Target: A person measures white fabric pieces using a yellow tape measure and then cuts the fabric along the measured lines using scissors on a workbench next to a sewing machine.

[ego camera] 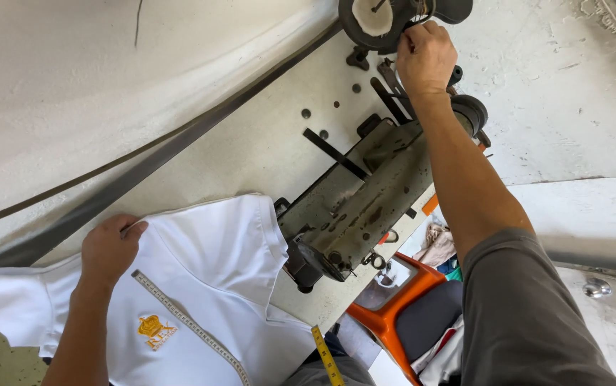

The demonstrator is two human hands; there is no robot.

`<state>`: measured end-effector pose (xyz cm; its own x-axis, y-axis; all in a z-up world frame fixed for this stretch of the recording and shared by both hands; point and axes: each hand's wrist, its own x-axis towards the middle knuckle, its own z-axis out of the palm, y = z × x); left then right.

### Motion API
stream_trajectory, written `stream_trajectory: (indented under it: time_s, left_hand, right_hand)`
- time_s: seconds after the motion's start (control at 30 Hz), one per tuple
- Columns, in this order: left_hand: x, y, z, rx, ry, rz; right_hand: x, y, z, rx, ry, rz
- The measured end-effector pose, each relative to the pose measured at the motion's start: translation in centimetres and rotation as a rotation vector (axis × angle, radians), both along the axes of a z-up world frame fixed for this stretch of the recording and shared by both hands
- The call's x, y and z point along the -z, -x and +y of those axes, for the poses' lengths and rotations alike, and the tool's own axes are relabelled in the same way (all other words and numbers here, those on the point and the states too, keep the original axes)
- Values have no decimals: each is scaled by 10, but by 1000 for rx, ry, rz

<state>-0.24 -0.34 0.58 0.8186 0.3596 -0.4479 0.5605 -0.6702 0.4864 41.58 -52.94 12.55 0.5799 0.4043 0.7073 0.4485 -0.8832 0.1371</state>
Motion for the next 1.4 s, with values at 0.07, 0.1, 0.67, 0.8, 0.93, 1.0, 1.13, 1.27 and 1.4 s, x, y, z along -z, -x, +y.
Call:
stream_trajectory:
  time_s: [0.07,0.1,0.67,0.8,0.93,1.0,1.13,1.27,1.4]
  left_hand:
    - [3,-2,1,18,-27,-4]
    - [7,-4,3,14,-35,-12]
    - [22,2,7,16,-22,-80]
    - [14,3,3,13,-3,-55]
    - [25,-5,7,40,-35,-83]
    - [32,0,12,68,-85,-117]
    - [23,9,11,70,-54,-81]
    - [26,-3,13,97,-59,-74]
    - [95,14,28,196,-292,-331]
  right_hand:
    - [6,-9,-4,35,39,50]
    - [2,-9,-5,31,31,41]
    - [16,-5,-7,135,-138,338]
    - [-20,41,8,159,-535,516]
    - [-28,49,-16,284,-737,544]
    - [-24,52,-31,236,-693,487]
    - [-55,67,-29,155,-594,420]
    - [-80,80,-51,261,-670,479]
    - [-44,134,-106,-13,-1223,430]
